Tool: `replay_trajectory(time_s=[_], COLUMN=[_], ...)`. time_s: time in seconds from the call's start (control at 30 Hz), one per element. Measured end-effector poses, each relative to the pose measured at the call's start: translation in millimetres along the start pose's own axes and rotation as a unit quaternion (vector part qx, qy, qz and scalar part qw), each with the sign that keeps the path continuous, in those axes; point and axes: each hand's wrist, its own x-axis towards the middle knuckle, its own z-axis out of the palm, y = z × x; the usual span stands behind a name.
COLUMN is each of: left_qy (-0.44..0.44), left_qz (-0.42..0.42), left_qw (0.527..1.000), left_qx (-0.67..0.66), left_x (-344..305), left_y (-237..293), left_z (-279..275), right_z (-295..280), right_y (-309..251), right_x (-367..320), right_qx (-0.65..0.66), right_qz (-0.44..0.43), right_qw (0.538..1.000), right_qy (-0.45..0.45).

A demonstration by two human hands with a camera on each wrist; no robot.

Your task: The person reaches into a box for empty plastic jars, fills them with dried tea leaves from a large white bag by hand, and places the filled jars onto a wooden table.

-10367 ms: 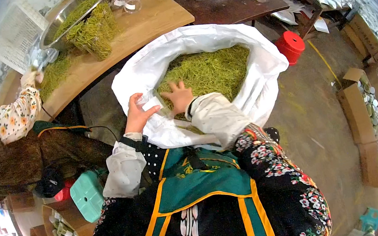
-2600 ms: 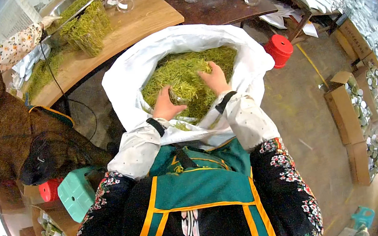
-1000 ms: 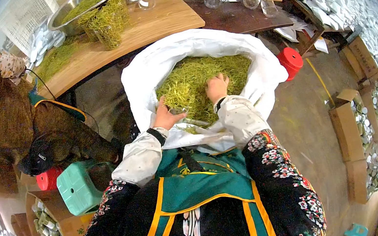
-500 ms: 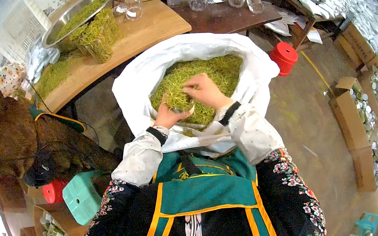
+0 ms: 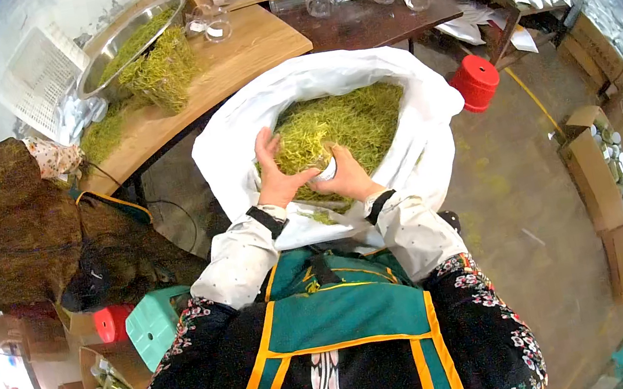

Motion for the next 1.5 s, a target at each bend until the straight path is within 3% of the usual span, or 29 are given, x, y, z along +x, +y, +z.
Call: replay_trajectory(time_s=[0.03, 0.07, 0.1, 0.13, 0.2, 0.3, 0.4, 0.5, 0.57, 0.67, 0.7, 0.77, 0.83, 0.9, 0.93, 1.03, 1.1, 1.13, 1.17, 1.23, 1.33, 1.5], left_qy=[-0.003, -0.041, -0.078, -0.109, -0.096, -0.07, -0.056, -0.202, -0.222, -0.236, -0.229, -0.154, -0.163, -0.181, -0.233, -0.244, -0.236, -0.229, -0.221, -0.181, -0.089, 0.018], left_qz=[0.0, 0.081, 0.161, 0.101, 0.098, 0.103, 0.051, 0.088, 0.096, 0.076, 0.078, 0.142, 0.118, 0.095, 0.041, 0.048, 0.064, 0.06, 0.056, 0.061, 0.093, 0.031], left_qw=[1.0, 0.991, 0.966, 0.978, 0.98, 0.984, 0.978, 0.944, 0.935, 0.918, 0.917, 0.939, 0.929, 0.922, 0.928, 0.927, 0.93, 0.928, 0.924, 0.923, 0.905, 0.852], left_qx=[0.002, 0.095, 0.187, 0.144, 0.143, 0.128, 0.193, 0.244, 0.258, 0.31, 0.316, 0.271, 0.311, 0.328, 0.287, 0.28, 0.272, 0.289, 0.306, 0.334, 0.405, 0.522], left_x=[5, 11, 15, 16, 17, 19, 10, 11, 9, 3, 3, 0, 2, 7, 9, 17, 26, 35, 46, 69, 111, 166], left_y=[6, 12, 14, 17, 15, 7, -4, -1, 7, -2, 3, 19, 34, 44, 36, 23, 20, 23, 27, 25, 55, 52], left_z=[-3, -7, -10, -11, -9, -3, 7, 13, 21, 28, 27, 25, 21, 15, 15, 3, -15, -29, -44, -82, -147, -243], right_z=[0, -2, -2, -1, -3, -1, 4, 12, 20, 17, 16, 18, 12, 9, 6, 6, -3, -8, -13, -20, -32, -43], right_y=[-9, -18, -17, -17, -18, -18, -13, -4, 11, 28, 41, 40, 24, 17, 11, 0, -14, -40, -25, -22, -23, -19], right_x=[-4, -11, -12, -12, -11, -13, -19, -31, -34, -31, -29, -27, -31, -23, -23, -21, -19, -20, -20, -30, -42, -56], right_qx=[-0.067, -0.15, -0.149, -0.177, -0.22, -0.231, -0.235, -0.203, -0.152, -0.121, -0.166, -0.211, -0.14, -0.102, -0.103, -0.068, -0.148, -0.17, -0.214, -0.24, -0.215, -0.163], right_qz=[-0.017, -0.052, -0.051, -0.091, -0.147, -0.157, -0.133, -0.074, -0.041, -0.053, -0.054, -0.064, 0.014, 0.007, -0.001, 0.024, 0.068, 0.036, 0.005, -0.03, -0.011, 0.019], right_qw=[0.997, 0.987, 0.987, 0.98, 0.964, 0.959, 0.96, 0.974, 0.985, 0.991, 0.984, 0.975, 0.989, 0.994, 0.994, 0.997, 0.979, 0.973, 0.96, 0.958, 0.969, 0.983], right_qy=[0.019, 0.026, 0.027, 0.024, 0.026, 0.053, 0.079, 0.059, 0.065, 0.037, 0.026, 0.016, 0.042, 0.034, 0.024, -0.004, -0.119, -0.153, -0.183, -0.156, -0.123, -0.083])
